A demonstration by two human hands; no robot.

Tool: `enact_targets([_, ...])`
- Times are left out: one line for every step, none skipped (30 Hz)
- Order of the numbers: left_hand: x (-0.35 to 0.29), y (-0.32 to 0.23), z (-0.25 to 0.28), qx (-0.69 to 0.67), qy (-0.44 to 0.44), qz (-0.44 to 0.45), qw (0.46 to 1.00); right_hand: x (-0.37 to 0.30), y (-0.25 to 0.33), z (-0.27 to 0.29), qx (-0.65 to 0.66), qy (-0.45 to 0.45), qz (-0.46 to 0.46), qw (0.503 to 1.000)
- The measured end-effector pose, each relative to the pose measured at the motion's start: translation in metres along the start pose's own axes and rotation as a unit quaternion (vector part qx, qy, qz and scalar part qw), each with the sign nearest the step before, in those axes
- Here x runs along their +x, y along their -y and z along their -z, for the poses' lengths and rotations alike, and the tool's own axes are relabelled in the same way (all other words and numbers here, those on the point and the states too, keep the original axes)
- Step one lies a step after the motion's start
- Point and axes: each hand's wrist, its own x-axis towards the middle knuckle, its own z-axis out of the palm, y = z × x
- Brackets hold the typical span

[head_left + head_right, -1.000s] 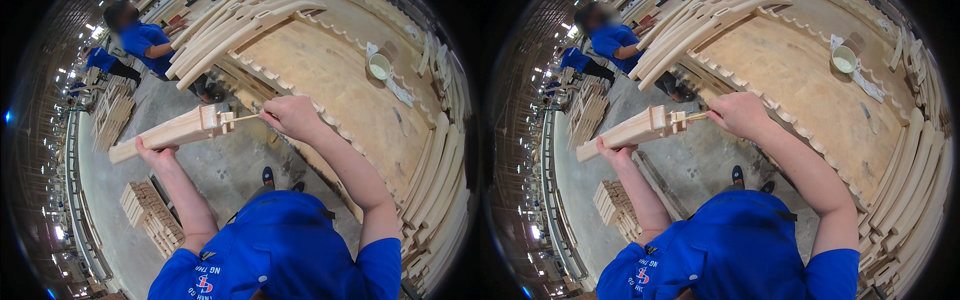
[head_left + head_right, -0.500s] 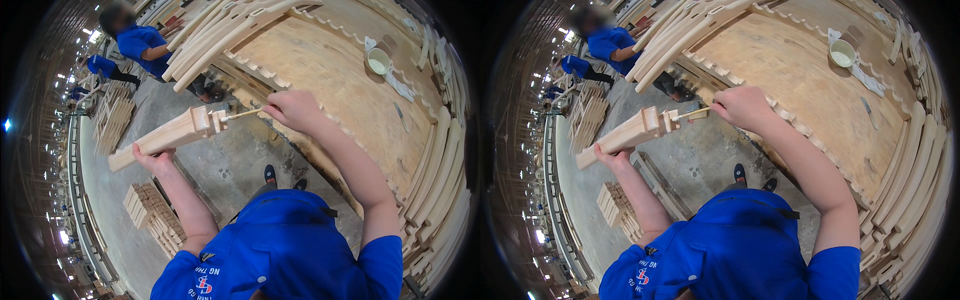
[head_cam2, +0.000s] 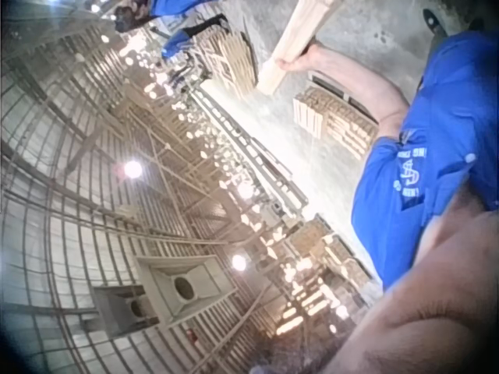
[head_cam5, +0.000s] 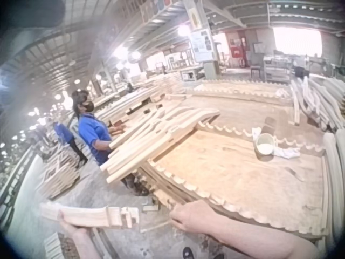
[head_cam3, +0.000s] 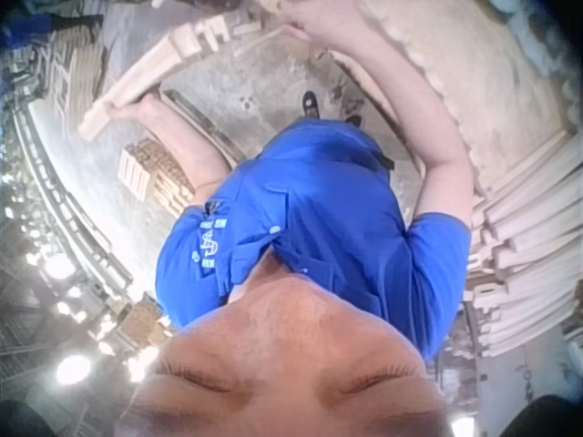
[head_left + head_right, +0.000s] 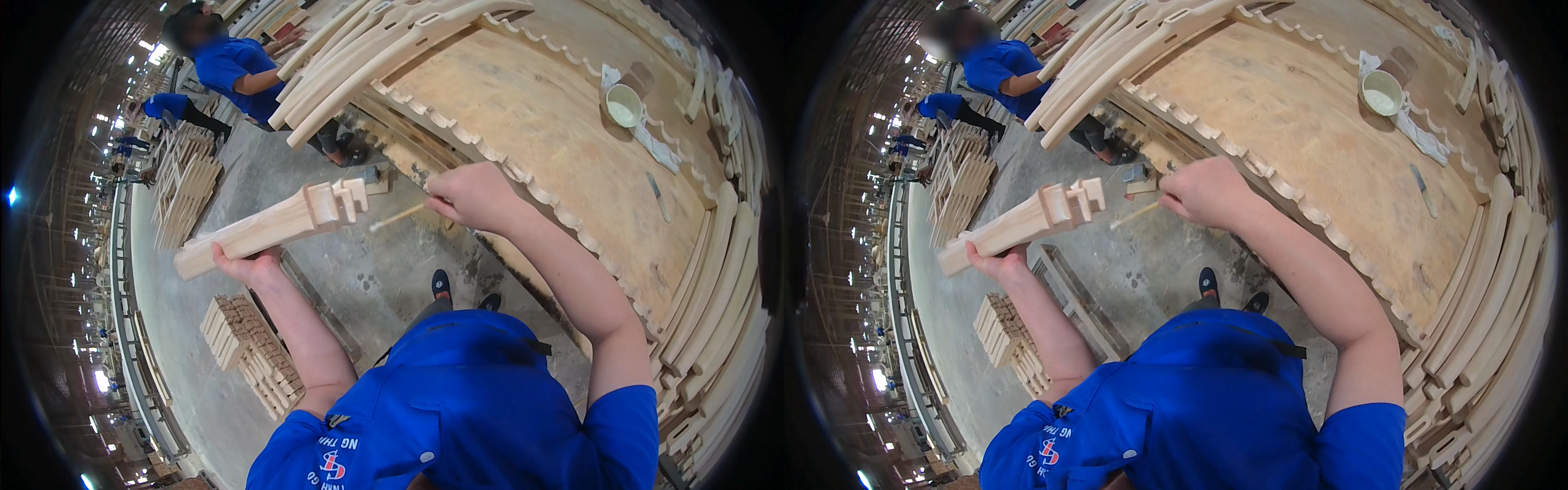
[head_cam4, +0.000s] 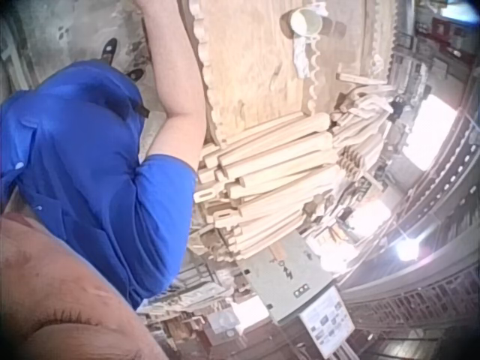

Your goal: The person applies glue to the ends of wooden chair legs using a small stick. They repeatedly pick up legs, dip the stick into a container of glue, and apply it to the leg ends before placing them back on the table.

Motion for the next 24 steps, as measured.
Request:
enact_targets([0.001,0.002,0.002,0.002,0.04,-0.043,0.998,-0.002,0.0,0.002,0.017,0.019,-0.007,1.0])
enact_targets([0.001,0.003,0.003,0.001,0.078,-0.087,0.993,-0.004,-0.001,0.004,0.032,0.039,-0.011,0.999])
enact_targets([0.001,0.002,0.004,-0.055,0.165,-0.064,0.983,-0.006,-0.002,0.007,0.047,0.058,-0.015,0.997])
enact_targets([0.002,0.0,0.006,-0.11,0.25,-0.041,0.961,-0.01,-0.004,0.012,0.065,0.037,-0.029,0.997])
enact_targets([0.002,-0.006,0.007,-0.161,0.334,-0.022,0.929,-0.014,-0.004,0.019,0.085,0.014,-0.04,0.995])
enact_targets([0.003,-0.01,0.006,-0.223,0.387,-0.004,0.895,-0.015,0.0,0.026,0.107,-0.006,-0.049,0.993])
enact_targets([0.007,-0.015,0.002,-0.282,0.439,0.013,0.853,-0.015,0.005,0.033,0.128,-0.005,-0.068,0.989])
enact_targets([0.007,-0.02,0.0,-0.339,0.486,0.032,0.805,-0.016,0.014,0.044,0.149,-0.001,-0.087,0.985])
enact_targets([-0.013,-0.028,-0.015,-0.367,0.423,0.035,0.828,-0.019,0.02,0.052,0.166,0.0,-0.117,0.979])
enact_targets([-0.011,-0.032,-0.017,-0.364,0.458,0.037,0.81,-0.021,0.026,0.056,0.19,0.01,-0.125,0.974])
enact_targets([-0.01,-0.042,-0.016,-0.357,0.493,0.032,0.792,-0.024,0.034,0.059,0.217,0.02,-0.125,0.968])
enact_targets([-0.01,-0.053,-0.015,-0.349,0.528,0.027,0.774,-0.026,0.041,0.062,0.244,0.031,-0.125,0.961])
enact_targets([-0.01,-0.065,-0.013,-0.342,0.537,0.0,0.771,-0.026,0.047,0.064,0.277,0.046,-0.133,0.951])
enact_targets([-0.011,-0.078,-0.016,-0.334,0.548,-0.024,0.766,-0.027,0.05,0.063,0.295,0.049,-0.132,0.945])
enact_targets([-0.012,-0.09,-0.017,-0.327,0.558,-0.048,0.761,-0.028,0.052,0.061,0.314,0.053,-0.131,0.939])
enact_targets([-0.012,-0.1,-0.018,-0.317,0.574,0.0,0.755,-0.028,0.054,0.058,0.332,0.056,-0.134,0.932])
enact_targets([-0.012,-0.109,-0.019,-0.306,0.589,0.048,0.747,-0.028,0.056,0.055,0.34,0.059,-0.131,0.93])
enact_targets([-0.013,-0.111,-0.018,-0.3,0.586,0.067,0.75,-0.028,0.058,0.052,0.348,0.061,-0.128,0.927])
enact_targets([-0.022,-0.113,-0.023,-0.292,0.583,0.084,0.753,-0.028,0.059,0.05,0.357,0.064,-0.123,0.924])
enact_targets([-0.02,-0.115,-0.02,-0.294,0.586,0.082,0.75,-0.027,0.061,0.049,0.351,0.06,-0.12,0.927])
enact_targets([-0.016,-0.118,-0.018,-0.295,0.59,0.08,0.747,-0.027,0.063,0.048,0.345,0.055,-0.118,0.93])
enact_targets([-0.013,-0.117,-0.014,-0.3,0.592,0.07,0.745,-0.026,0.065,0.047,0.338,0.05,-0.116,0.933])
enact_targets([-0.011,-0.115,-0.014,-0.306,0.593,0.062,0.742,-0.026,0.067,0.045,0.32,0.029,-0.113,0.94])
enact_targets([-0.009,-0.11,-0.013,-0.315,0.594,0.045,0.739,-0.026,0.069,0.043,0.301,0.008,-0.109,0.947])
